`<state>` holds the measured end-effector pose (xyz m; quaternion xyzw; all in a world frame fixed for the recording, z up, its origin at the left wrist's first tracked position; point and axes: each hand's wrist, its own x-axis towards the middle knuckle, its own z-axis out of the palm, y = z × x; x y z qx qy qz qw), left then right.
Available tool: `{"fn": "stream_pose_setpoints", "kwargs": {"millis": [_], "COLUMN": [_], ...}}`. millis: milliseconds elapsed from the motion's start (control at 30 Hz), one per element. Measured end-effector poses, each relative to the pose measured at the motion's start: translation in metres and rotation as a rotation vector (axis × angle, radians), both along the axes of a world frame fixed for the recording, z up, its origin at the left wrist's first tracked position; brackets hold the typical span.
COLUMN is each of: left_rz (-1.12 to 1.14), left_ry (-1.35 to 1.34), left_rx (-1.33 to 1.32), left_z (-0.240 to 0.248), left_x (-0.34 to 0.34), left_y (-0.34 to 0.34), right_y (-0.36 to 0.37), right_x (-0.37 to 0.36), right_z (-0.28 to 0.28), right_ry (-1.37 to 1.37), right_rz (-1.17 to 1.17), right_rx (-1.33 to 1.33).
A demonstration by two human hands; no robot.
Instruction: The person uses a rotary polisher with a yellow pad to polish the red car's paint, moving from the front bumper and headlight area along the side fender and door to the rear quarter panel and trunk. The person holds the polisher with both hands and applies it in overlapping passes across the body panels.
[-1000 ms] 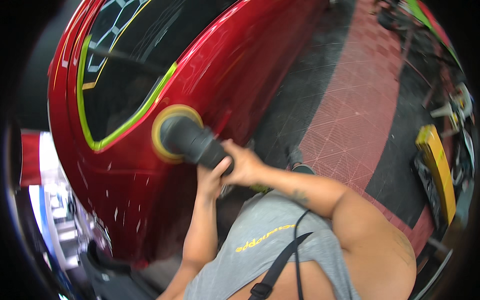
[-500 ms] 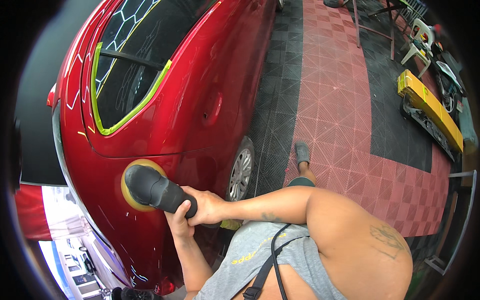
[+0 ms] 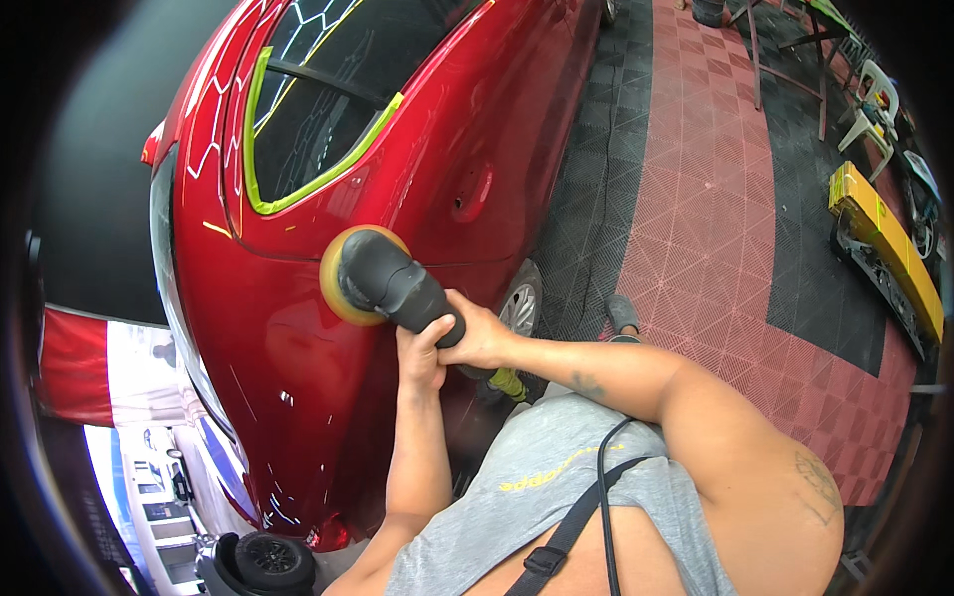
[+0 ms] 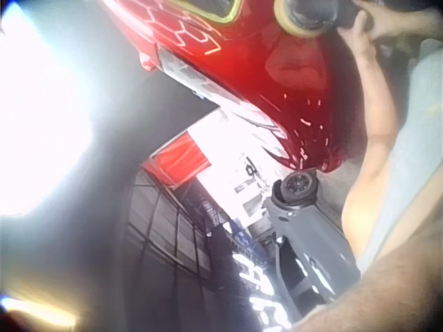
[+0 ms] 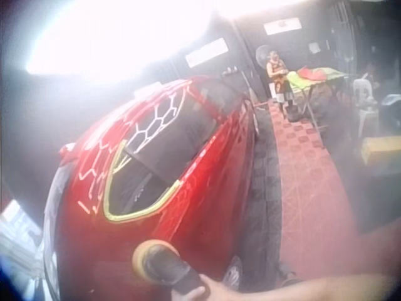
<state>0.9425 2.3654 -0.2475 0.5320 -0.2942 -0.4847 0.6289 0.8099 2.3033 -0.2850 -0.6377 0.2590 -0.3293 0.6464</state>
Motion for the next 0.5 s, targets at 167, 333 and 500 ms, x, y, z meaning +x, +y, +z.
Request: {"fn": "stream_pose_setpoints", "kwargs": {"millis": [167,333,500], "left_rz": [-0.014,0.012,-0.004], "left_ry": [-0.041,-0.13,-0.397], "left_rx": [0.083,0.252,0.43], "left_z": [-0.011,-0.025,-0.055], "left_x": [-0.026,-0.047,-0.065], "left_y": [-0.05,-0.103,-0.154], "right_y": [-0.054,-0.1,-0.132], "right_x": [-0.017,-0.034,-0.039], "right_z": [-0.028,-0.05,-0.117], "right_ry": [0.016,-0.066,-0.186], "right_rz": [-0.038,-0.055,0.037], "right_rx": [-0.059,0.06,0.298]}}
